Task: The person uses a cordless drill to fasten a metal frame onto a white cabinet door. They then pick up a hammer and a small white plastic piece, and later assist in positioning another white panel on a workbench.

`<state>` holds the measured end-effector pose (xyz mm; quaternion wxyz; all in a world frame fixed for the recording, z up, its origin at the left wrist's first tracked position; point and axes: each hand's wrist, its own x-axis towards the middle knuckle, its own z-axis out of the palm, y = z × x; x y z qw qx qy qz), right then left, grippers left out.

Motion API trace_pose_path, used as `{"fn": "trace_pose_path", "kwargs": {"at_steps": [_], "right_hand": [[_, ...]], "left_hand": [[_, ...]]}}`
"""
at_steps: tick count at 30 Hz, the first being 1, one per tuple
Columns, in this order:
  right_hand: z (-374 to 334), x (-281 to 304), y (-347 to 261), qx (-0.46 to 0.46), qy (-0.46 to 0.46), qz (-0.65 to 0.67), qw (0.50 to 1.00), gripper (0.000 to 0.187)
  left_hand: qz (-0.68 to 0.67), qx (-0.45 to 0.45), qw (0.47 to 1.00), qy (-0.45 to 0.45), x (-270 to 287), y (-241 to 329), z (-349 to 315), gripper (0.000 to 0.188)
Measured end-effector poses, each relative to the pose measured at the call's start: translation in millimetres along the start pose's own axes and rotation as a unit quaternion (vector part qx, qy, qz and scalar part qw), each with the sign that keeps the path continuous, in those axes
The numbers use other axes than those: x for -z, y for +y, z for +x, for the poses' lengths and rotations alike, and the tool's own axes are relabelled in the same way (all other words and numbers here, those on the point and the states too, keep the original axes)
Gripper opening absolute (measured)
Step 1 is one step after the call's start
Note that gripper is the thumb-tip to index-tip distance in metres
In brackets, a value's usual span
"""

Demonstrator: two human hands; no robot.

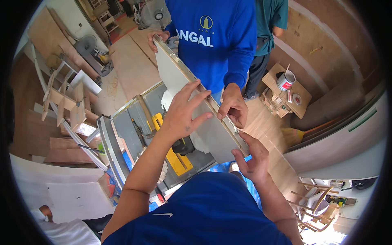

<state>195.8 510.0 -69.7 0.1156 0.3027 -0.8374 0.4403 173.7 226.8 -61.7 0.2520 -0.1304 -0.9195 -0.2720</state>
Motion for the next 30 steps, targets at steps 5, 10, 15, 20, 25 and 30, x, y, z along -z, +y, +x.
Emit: {"fn": "trace_pose_path", "kwargs": {"at_steps": [5, 10, 15, 20, 25, 30], "right_hand": [[6, 5, 29, 0.09, 0.0, 0.002, 0.996, 0.05], [15, 14, 41, 0.118, -0.042, 0.056, 0.991, 0.053], [20, 29, 59, 0.147, -0.12, 0.121, 0.974, 0.062], [27, 39, 75, 0.165, -0.243, 0.207, 0.933, 0.08], [25, 36, 94, 0.176, -0.299, 0.331, 0.877, 0.082], [26, 31, 104, 0.195, -0.29, 0.36, 0.865, 0.076]], "left_hand": [[-0.016, 0.04, 0.999, -0.03, -6, 8, 8, 0.056], [-0.044, 0.174, 0.982, 0.06, -32, 27, 17, 0.05], [0.026, 0.304, 0.935, 0.182, -57, 26, 40, 0.047], [0.079, 0.408, 0.893, 0.174, -52, 19, 59, 0.052], [0.117, 0.407, 0.891, 0.163, -45, 11, 48, 0.064], [0.026, 0.387, 0.901, 0.195, -43, -11, 25, 0.057]]}}
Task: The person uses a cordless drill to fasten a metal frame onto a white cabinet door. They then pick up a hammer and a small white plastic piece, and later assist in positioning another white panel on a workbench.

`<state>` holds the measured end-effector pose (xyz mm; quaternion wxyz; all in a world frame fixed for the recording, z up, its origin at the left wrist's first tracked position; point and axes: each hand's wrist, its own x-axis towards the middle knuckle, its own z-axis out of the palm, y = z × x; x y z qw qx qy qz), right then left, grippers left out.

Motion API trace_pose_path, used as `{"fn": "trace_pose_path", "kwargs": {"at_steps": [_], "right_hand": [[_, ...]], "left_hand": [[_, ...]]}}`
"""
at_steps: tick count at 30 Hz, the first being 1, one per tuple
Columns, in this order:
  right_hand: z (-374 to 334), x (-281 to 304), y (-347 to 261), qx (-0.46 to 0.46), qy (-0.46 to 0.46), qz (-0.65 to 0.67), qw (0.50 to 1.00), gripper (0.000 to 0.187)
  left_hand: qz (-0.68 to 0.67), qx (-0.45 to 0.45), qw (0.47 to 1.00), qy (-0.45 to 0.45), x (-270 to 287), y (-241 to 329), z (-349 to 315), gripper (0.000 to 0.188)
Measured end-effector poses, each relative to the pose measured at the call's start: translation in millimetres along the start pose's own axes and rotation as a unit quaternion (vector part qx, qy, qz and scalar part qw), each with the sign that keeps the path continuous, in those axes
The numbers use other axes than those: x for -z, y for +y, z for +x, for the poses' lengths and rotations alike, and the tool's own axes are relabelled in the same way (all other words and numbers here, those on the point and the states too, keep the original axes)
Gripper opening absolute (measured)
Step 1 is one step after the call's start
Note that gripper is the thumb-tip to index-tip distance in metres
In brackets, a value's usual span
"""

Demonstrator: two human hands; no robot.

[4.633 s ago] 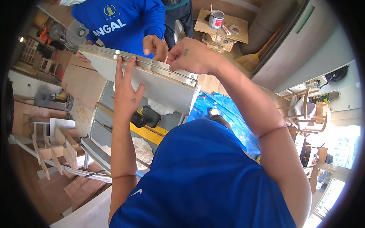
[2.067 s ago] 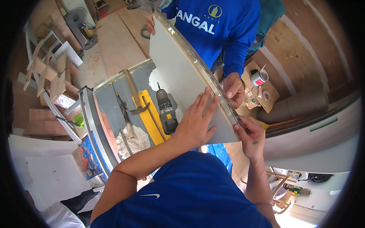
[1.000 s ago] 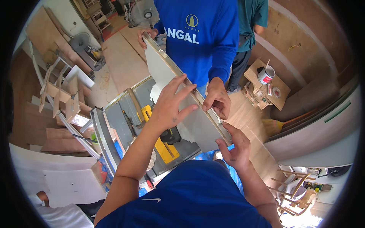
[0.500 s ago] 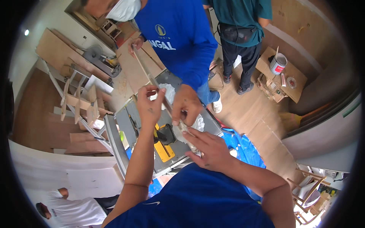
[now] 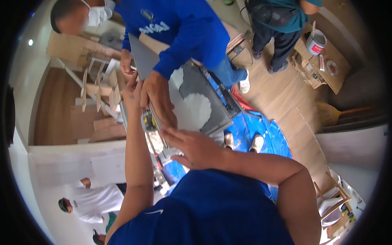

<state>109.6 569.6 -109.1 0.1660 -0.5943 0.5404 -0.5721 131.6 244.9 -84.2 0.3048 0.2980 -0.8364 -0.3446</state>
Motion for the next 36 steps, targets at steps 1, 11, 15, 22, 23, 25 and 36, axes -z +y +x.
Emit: {"fn": "trace_pose_path", "kwargs": {"at_steps": [1, 11, 15, 22, 23, 25, 36], "right_hand": [[-1, 1, 4, 0.003, 0.01, 0.003, 1.0, 0.075], [-9, 20, 15, -0.005, 0.043, 0.065, 0.997, 0.06], [-5, 21, 11, -0.026, 0.063, 0.064, 0.996, 0.056], [5, 15, 7, -0.024, 0.109, 0.026, 0.993, 0.037], [4, 15, 3, -0.027, 0.106, 0.011, 0.994, 0.035], [7, 18, 2, -0.029, 0.106, -0.004, 0.994, 0.034], [9, 19, 3, -0.046, 0.053, 0.025, 0.997, 0.04]], "left_hand": [[0.045, -0.019, 0.999, 0.0, -4, 2, 2, 0.057], [0.126, -0.008, 0.992, -0.027, -16, 43, -5, 0.062], [0.131, -0.027, 0.991, -0.022, -18, 41, -5, 0.065], [0.05, 0.027, 0.998, -0.039, -16, 55, -14, 0.067], [0.044, 0.064, 0.995, -0.058, -12, 54, -20, 0.067], [0.026, 0.13, 0.987, -0.093, -4, 76, -43, 0.067], [-0.28, 0.187, 0.927, -0.163, 15, 63, -211, 0.059]]}}
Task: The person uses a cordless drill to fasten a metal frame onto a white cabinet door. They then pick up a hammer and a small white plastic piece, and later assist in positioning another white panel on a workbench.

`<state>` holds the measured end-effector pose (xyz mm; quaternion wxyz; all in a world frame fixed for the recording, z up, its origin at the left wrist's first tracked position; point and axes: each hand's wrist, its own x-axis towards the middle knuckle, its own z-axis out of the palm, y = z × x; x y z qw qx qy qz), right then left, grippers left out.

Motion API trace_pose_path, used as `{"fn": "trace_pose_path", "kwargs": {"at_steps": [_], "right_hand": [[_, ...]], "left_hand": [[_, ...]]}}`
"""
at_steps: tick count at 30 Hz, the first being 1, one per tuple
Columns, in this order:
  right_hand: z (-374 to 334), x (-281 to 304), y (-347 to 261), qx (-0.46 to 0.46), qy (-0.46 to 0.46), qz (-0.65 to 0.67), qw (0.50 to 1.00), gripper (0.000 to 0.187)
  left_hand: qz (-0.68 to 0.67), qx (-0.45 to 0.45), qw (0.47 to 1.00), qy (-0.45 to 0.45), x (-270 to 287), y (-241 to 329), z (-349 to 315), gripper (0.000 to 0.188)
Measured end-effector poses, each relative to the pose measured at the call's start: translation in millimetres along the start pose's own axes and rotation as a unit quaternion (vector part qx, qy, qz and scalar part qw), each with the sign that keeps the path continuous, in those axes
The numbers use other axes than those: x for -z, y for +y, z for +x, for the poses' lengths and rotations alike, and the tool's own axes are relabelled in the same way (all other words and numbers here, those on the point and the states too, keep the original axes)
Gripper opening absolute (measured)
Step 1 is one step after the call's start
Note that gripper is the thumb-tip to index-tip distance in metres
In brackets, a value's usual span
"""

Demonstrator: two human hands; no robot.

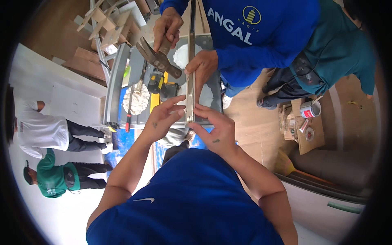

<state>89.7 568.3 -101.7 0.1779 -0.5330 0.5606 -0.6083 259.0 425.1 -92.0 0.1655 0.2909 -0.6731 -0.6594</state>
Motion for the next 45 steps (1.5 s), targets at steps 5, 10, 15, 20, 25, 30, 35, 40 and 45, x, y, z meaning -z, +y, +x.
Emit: {"fn": "trace_pose_path", "kwargs": {"at_steps": [5, 10, 15, 20, 25, 30, 35, 40, 45], "right_hand": [[-2, -2, -8, -0.157, 0.007, 0.154, 0.975, 0.061], [0, -2, -7, -0.158, -0.019, 0.171, 0.972, 0.059], [-2, -1, -3, -0.176, -0.036, 0.16, 0.971, 0.058], [-3, -2, -3, -0.182, -0.036, 0.169, 0.968, 0.057], [-2, -2, -1, -0.173, -0.034, 0.182, 0.967, 0.056], [0, -3, -4, -0.166, -0.038, 0.193, 0.966, 0.055], [-2, -4, -1, -0.165, -0.03, 0.19, 0.967, 0.051], [-2, -4, -2, -0.158, -0.03, 0.202, 0.966, 0.05], [1, -4, -8, -0.16, -0.04, 0.184, 0.969, 0.046]], "left_hand": [[-0.076, -0.03, 0.996, -0.023, -1, -26, -18, 0.059], [-0.043, -0.038, 0.998, -0.016, 0, -28, -23, 0.063], [-0.03, -0.044, 0.998, -0.026, 5, -30, -22, 0.066], [-0.033, -0.031, 0.999, -0.027, 5, -27, -25, 0.071], [-0.033, -0.035, 0.999, -0.019, 2, -27, -26, 0.073], [-0.001, -0.037, 0.999, 0.003, -4, -25, -28, 0.076], [0.027, -0.057, 0.997, 0.038, -14, -31, -28, 0.08], [0.13, -0.056, 0.987, 0.072, -24, -28, -23, 0.093], [0.215, -0.165, 0.957, 0.107, -37, -45, -3, 0.108]]}}
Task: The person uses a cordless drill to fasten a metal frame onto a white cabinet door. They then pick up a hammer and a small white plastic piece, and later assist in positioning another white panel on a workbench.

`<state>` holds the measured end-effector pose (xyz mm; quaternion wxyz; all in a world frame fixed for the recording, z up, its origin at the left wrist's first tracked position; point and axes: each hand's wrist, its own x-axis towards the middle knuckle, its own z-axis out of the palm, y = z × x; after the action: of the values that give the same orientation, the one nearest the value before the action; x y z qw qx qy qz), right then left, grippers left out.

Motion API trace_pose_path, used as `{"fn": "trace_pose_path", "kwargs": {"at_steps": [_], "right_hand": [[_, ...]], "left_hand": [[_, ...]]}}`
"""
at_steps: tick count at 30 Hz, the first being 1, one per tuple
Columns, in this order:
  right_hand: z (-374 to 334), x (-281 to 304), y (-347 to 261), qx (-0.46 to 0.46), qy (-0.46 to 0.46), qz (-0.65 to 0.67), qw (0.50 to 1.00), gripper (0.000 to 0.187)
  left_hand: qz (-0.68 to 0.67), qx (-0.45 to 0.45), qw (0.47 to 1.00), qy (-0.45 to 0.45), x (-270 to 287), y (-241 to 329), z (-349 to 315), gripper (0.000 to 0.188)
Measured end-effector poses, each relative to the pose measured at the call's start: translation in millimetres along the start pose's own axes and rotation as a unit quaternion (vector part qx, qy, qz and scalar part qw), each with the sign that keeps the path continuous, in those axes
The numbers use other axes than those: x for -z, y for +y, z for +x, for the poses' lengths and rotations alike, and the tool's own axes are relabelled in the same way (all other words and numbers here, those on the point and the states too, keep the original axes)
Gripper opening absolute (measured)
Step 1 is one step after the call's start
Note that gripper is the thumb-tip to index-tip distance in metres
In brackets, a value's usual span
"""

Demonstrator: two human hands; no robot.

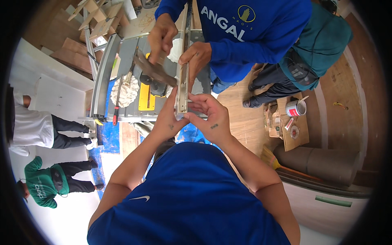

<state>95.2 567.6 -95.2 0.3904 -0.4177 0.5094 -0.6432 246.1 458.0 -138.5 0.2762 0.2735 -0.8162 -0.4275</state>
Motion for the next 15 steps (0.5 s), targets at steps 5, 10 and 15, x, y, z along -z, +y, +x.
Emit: {"fn": "trace_pose_path", "kwargs": {"at_steps": [5, 10, 15], "right_hand": [[2.1, 1.1, 5.1, -0.005, -0.011, 0.023, 1.0, 0.039], [2.6, -1.7, 5.6, 0.008, -0.015, 0.021, 1.0, 0.037], [2.2, -1.3, 7.5, 0.004, -0.019, 0.03, 0.999, 0.04]], "left_hand": [[0.039, 0.018, 0.999, 0.007, -8.8, -4.5, 2.3, 0.11], [0.056, 0.011, 0.998, -0.001, -2.2, -0.4, 1.7, 0.104], [0.066, -0.011, 0.998, 0.005, -2.3, -2.3, 0.3, 0.107]]}}
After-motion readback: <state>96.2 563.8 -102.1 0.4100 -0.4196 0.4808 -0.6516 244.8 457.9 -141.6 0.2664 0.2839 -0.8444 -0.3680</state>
